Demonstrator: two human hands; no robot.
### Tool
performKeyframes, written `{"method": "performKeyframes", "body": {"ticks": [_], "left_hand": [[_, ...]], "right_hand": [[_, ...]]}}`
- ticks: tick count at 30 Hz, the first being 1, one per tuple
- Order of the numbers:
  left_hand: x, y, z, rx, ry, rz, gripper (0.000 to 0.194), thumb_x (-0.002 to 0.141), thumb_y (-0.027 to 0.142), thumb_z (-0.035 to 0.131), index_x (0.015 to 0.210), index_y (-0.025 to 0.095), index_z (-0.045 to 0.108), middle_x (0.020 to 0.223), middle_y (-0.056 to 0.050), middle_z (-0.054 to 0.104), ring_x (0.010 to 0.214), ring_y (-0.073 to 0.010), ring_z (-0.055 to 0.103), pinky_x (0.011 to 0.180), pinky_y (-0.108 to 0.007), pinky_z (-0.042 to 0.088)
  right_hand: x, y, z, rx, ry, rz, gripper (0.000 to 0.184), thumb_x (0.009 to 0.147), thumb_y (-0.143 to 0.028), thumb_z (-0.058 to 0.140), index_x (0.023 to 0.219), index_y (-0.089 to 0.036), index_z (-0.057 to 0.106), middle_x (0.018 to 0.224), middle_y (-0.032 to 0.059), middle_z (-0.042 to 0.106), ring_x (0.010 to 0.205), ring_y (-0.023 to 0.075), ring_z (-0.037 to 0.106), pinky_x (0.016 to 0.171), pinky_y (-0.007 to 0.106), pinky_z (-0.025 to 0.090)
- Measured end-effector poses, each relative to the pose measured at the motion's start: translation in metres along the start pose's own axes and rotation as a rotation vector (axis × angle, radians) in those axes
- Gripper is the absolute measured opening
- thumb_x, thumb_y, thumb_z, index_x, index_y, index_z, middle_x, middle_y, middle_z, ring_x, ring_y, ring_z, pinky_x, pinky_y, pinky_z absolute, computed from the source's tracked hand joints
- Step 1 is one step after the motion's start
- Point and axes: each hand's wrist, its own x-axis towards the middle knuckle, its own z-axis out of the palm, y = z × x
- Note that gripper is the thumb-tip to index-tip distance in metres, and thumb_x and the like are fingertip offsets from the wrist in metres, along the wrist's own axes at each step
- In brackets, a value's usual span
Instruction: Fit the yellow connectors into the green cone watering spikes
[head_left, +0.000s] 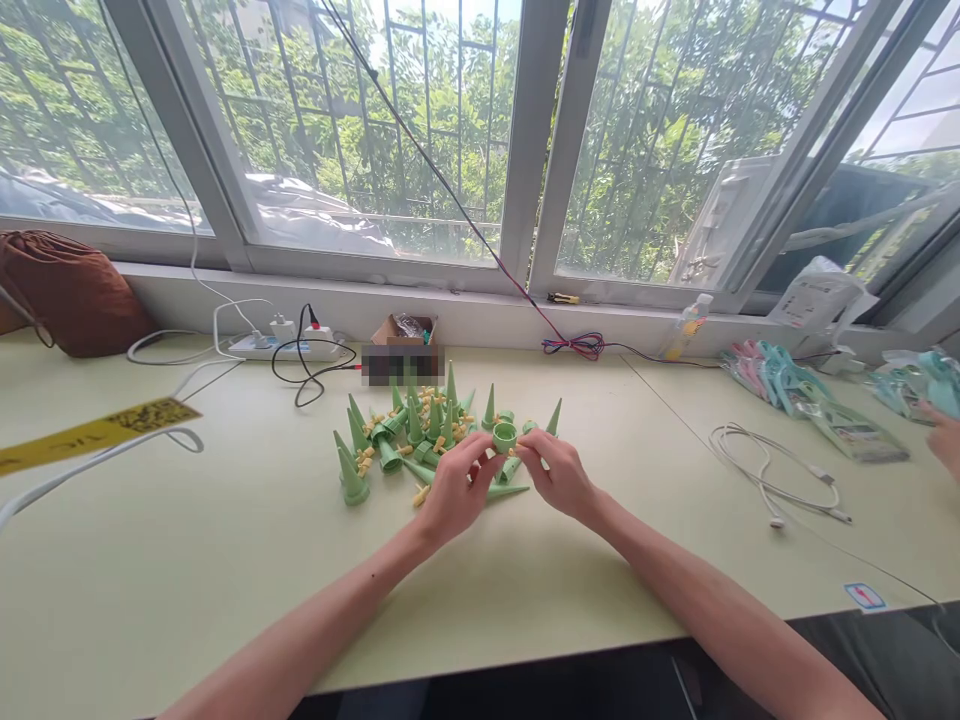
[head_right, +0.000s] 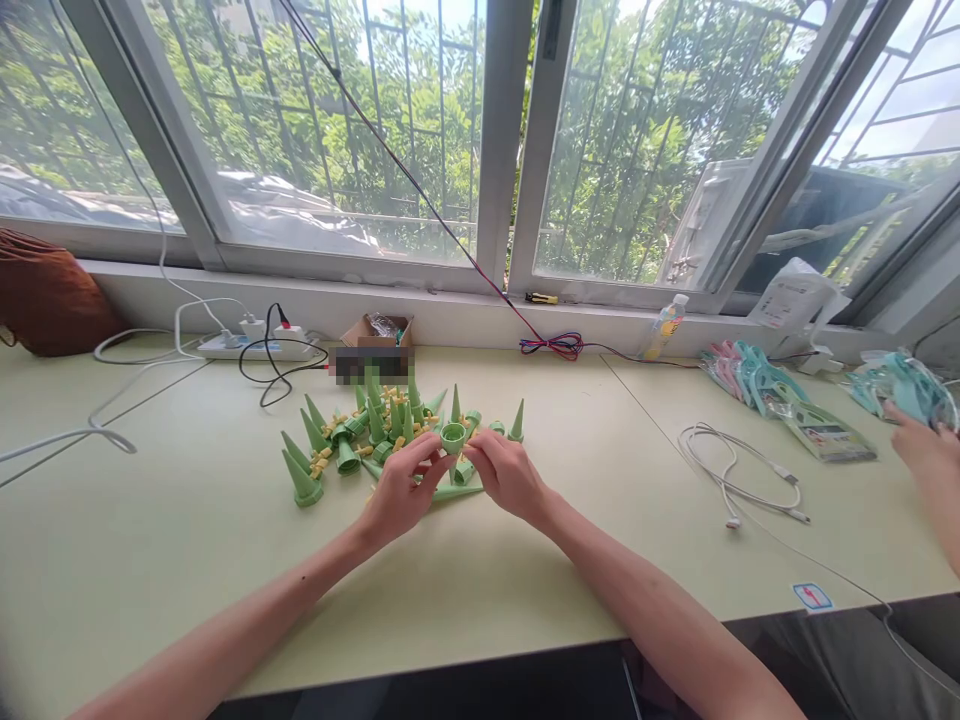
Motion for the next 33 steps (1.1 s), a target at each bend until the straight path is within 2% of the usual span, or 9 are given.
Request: {"method": "performKeyframes", "body": {"ticks": [6,10,12,15,19,21,26,29,33], "left_hand": [[0.0009,0.0005,-0.0004,-0.055,0.028,-0.093,0.024,0.096,0.038,0.049,0.096,0.019,0.064,0.090,-0.005,0.057,0.070,-0.0116,0.050,0.052,-0.018,0.046],[0.0011,-0.0015,0.0002,-0.091,0.136,-0.157,0.026,0.093,0.042,0.055,0.096,0.018,0.063,0.090,-0.004,0.061,0.064,-0.0100,0.052,0.052,-0.019,0.045],[0.0016,-0.0022,-0.0002,-0.150,0.169,-0.212,0.035,0.094,0.047,0.050,0.086,0.016,0.064,0.073,-0.002,0.060,0.054,-0.0088,0.048,0.048,-0.020,0.040],[0.0023,-0.0012,-0.0017,-0.238,0.130,-0.285,0.057,0.096,0.055,0.041,0.063,0.014,0.062,0.046,0.002,0.044,0.042,-0.0080,0.037,0.044,-0.022,0.034],[0.0029,0.0037,-0.0032,-0.272,0.065,-0.351,0.067,0.093,0.061,0.041,0.043,0.017,0.046,0.038,0.002,0.037,0.039,-0.0087,0.038,0.043,-0.023,0.034],[0.0029,0.0056,-0.0037,-0.284,0.050,-0.354,0.066,0.091,0.061,0.045,0.042,0.017,0.042,0.038,0.002,0.036,0.040,-0.0087,0.037,0.043,-0.023,0.033],[0.0011,0.0045,-0.0057,-0.304,-0.035,-0.337,0.058,0.093,0.058,0.045,0.054,0.016,0.051,0.044,0.005,0.034,0.042,-0.0070,0.029,0.042,-0.023,0.027],[-0.0002,0.0027,-0.0073,-0.293,-0.066,-0.305,0.054,0.094,0.055,0.045,0.056,0.016,0.046,0.048,0.005,0.034,0.045,-0.0067,0.028,0.043,-0.022,0.026],[-0.0009,0.0044,-0.0083,-0.220,-0.089,-0.213,0.036,0.093,0.048,0.052,0.075,0.016,0.054,0.064,0.002,0.044,0.056,-0.0092,0.044,0.048,-0.020,0.040]], "right_hand": [[0.0000,-0.0002,0.0026,0.033,-0.021,0.013,0.009,0.100,-0.019,0.044,0.098,-0.020,0.053,0.078,0.0020,0.054,0.064,0.0131,0.048,0.059,0.024,0.043],[0.0029,0.0010,0.0018,-0.018,0.053,0.028,0.013,0.101,-0.018,0.041,0.095,-0.021,0.053,0.077,0.0019,0.055,0.062,0.0123,0.048,0.056,0.023,0.042],[0.0042,0.0005,0.0007,-0.052,0.070,0.022,0.015,0.102,-0.018,0.040,0.095,-0.021,0.053,0.078,0.0023,0.055,0.062,0.0121,0.049,0.056,0.023,0.043],[0.0046,-0.0016,-0.0002,-0.097,0.033,-0.047,0.014,0.102,-0.017,0.040,0.099,-0.021,0.054,0.080,0.0033,0.057,0.062,0.0118,0.050,0.054,0.022,0.041],[0.0027,-0.0040,0.0008,-0.138,-0.052,-0.132,0.015,0.101,-0.014,0.040,0.105,-0.021,0.053,0.083,0.0039,0.060,0.061,0.0114,0.051,0.052,0.021,0.040],[0.0015,-0.0039,0.0015,-0.141,-0.062,-0.134,0.017,0.102,-0.014,0.039,0.107,-0.021,0.053,0.083,0.0042,0.060,0.063,0.0117,0.053,0.054,0.022,0.041],[0.0000,-0.0027,0.0017,-0.103,-0.070,-0.102,0.016,0.102,-0.016,0.037,0.104,-0.021,0.053,0.084,0.0046,0.060,0.064,0.0122,0.052,0.055,0.022,0.041],[-0.0007,-0.0025,0.0016,-0.083,-0.076,-0.086,0.015,0.102,-0.018,0.038,0.101,-0.021,0.052,0.080,0.0036,0.058,0.062,0.0124,0.050,0.055,0.022,0.040],[-0.0017,-0.0006,0.0018,-0.094,-0.050,-0.062,0.017,0.103,-0.021,0.037,0.094,-0.020,0.052,0.071,0.0001,0.052,0.055,0.0119,0.042,0.050,0.023,0.034]]}}
